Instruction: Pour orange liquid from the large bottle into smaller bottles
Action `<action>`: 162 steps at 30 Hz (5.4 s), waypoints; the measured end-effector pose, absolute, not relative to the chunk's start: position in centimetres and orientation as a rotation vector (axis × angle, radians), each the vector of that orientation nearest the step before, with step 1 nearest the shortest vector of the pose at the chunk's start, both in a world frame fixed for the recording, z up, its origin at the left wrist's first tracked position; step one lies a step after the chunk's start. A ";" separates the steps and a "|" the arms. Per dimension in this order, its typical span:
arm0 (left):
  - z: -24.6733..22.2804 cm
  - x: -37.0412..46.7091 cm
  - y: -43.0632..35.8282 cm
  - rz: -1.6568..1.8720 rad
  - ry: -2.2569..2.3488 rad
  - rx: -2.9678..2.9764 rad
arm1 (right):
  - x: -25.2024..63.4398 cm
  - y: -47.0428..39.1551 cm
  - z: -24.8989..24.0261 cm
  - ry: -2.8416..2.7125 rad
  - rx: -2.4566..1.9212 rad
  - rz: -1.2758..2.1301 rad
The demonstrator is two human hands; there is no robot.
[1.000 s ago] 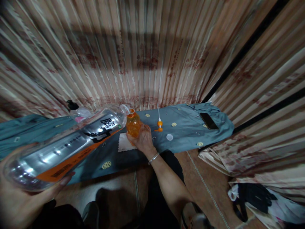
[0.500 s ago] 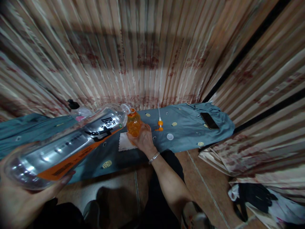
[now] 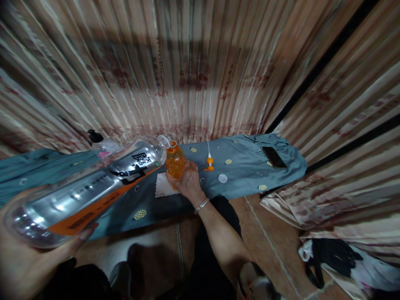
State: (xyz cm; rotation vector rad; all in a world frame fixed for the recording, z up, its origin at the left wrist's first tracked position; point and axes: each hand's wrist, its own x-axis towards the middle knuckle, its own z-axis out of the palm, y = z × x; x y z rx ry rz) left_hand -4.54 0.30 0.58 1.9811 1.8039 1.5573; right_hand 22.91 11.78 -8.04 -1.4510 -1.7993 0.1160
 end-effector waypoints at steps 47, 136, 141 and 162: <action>0.3 -4.6 0.4 1.572 1.803 1.976 | 22.7 11.7 -8.4 -1.753 -1.484 0.071; 0.4 -4.9 0.6 1.595 1.759 1.975 | 22.9 11.8 -8.3 -1.772 -1.482 0.087; 0.2 -5.2 0.6 1.595 1.763 1.970 | 22.9 11.8 -8.3 -1.776 -1.487 0.083; 0.6 -4.8 0.7 1.590 1.770 1.966 | 22.9 11.8 -8.7 -1.784 -1.499 0.028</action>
